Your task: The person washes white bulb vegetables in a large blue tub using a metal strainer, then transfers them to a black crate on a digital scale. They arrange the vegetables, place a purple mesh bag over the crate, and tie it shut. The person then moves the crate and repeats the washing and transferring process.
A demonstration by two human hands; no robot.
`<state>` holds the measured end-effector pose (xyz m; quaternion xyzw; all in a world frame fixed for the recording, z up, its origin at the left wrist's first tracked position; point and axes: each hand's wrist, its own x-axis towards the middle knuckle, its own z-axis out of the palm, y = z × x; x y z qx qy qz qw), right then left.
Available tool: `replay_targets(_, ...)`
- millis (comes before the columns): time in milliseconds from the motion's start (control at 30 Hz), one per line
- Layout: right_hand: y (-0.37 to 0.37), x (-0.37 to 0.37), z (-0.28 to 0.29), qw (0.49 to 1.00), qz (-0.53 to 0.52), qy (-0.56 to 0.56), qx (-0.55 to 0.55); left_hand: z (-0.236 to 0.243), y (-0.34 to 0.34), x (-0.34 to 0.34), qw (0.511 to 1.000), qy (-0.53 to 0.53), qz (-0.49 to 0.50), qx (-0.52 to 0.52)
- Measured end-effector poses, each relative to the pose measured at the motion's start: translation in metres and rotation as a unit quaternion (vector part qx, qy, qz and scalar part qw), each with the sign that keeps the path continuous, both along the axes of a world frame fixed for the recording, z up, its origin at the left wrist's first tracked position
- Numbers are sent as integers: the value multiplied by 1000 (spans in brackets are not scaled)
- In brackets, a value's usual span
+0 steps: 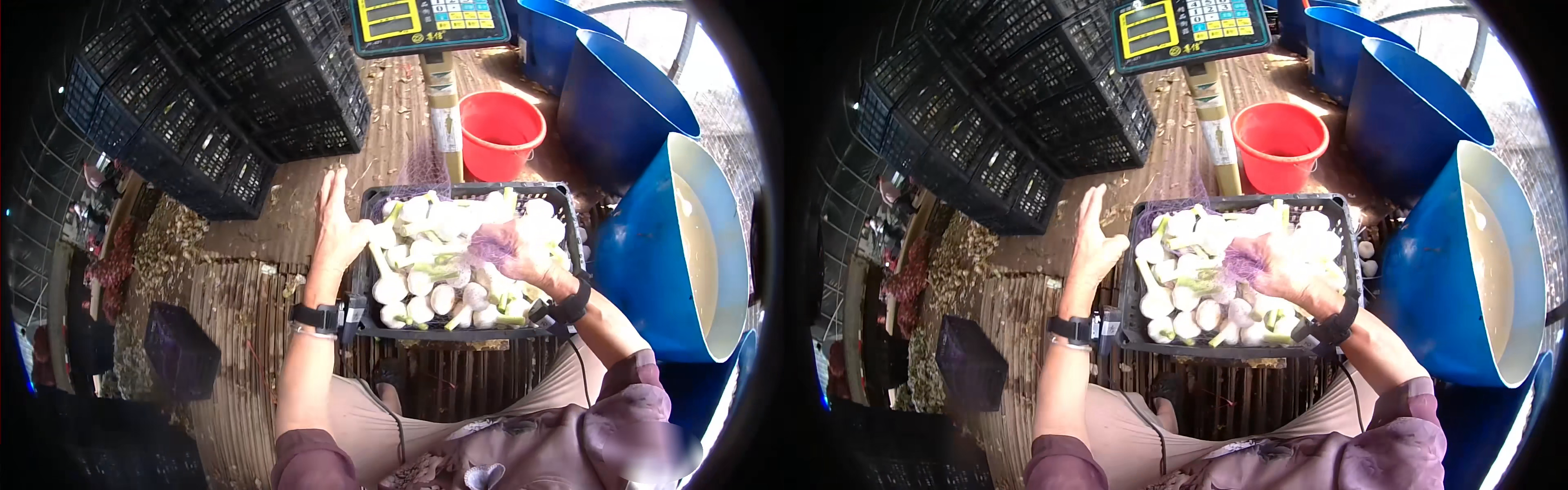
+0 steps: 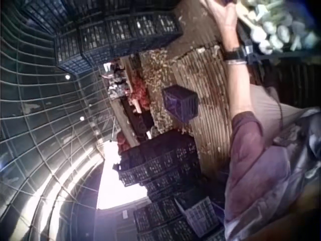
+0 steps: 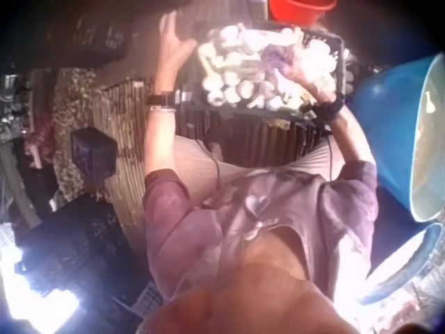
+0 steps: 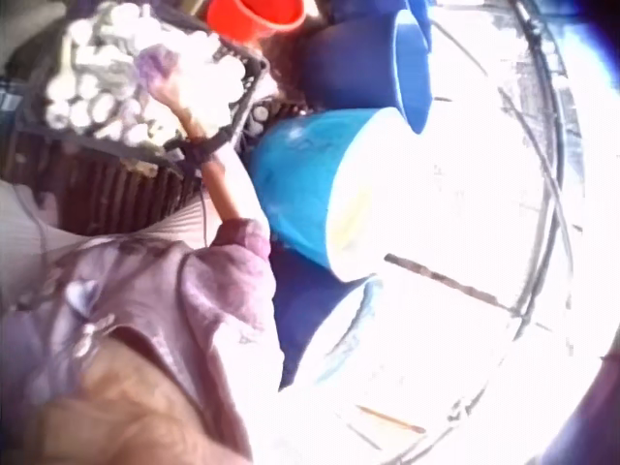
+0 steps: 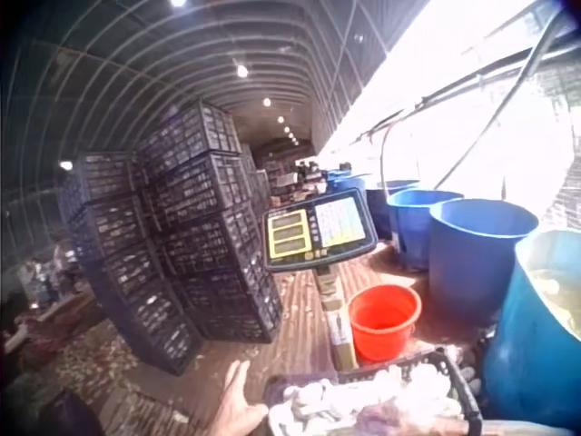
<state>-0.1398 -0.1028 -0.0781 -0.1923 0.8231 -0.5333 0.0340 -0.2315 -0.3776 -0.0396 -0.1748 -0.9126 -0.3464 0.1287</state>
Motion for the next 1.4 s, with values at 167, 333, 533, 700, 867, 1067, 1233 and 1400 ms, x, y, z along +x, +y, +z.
replay_targets(167, 8, 1, 1, 971, -29, 193, 135, -44, 71, -20, 976, -111, -133, -129)
replay_targets(333, -1, 5, 3, 990, -87, 95, 58, -66, 116, 10, 953, -47, -241, 178)
replay_targets(533, -9, -3, 18, 992, -123, 22, -23, -21, 116, 12, 946, 90, -278, 141)
replay_targets(700, -3, -25, 3, 984, -55, 22, -170, -3, 118, 20, 935, 231, -267, -44)
replay_targets(867, -2, -41, -13, 994, -37, -34, -93, 4, 108, 15, 947, 161, -277, -20)
replay_targets(1067, -17, -37, 10, 968, -184, -47, -161, -29, 58, 50, 950, -130, -186, 216)
replay_targets(1233, -23, -24, 30, 970, -236, 45, -38, -85, 110, 60, 992, -31, -125, 7)
replay_targets(1400, -73, -25, 4, 911, -262, 19, 317, -123, 134, 54, 962, -103, -197, 156)
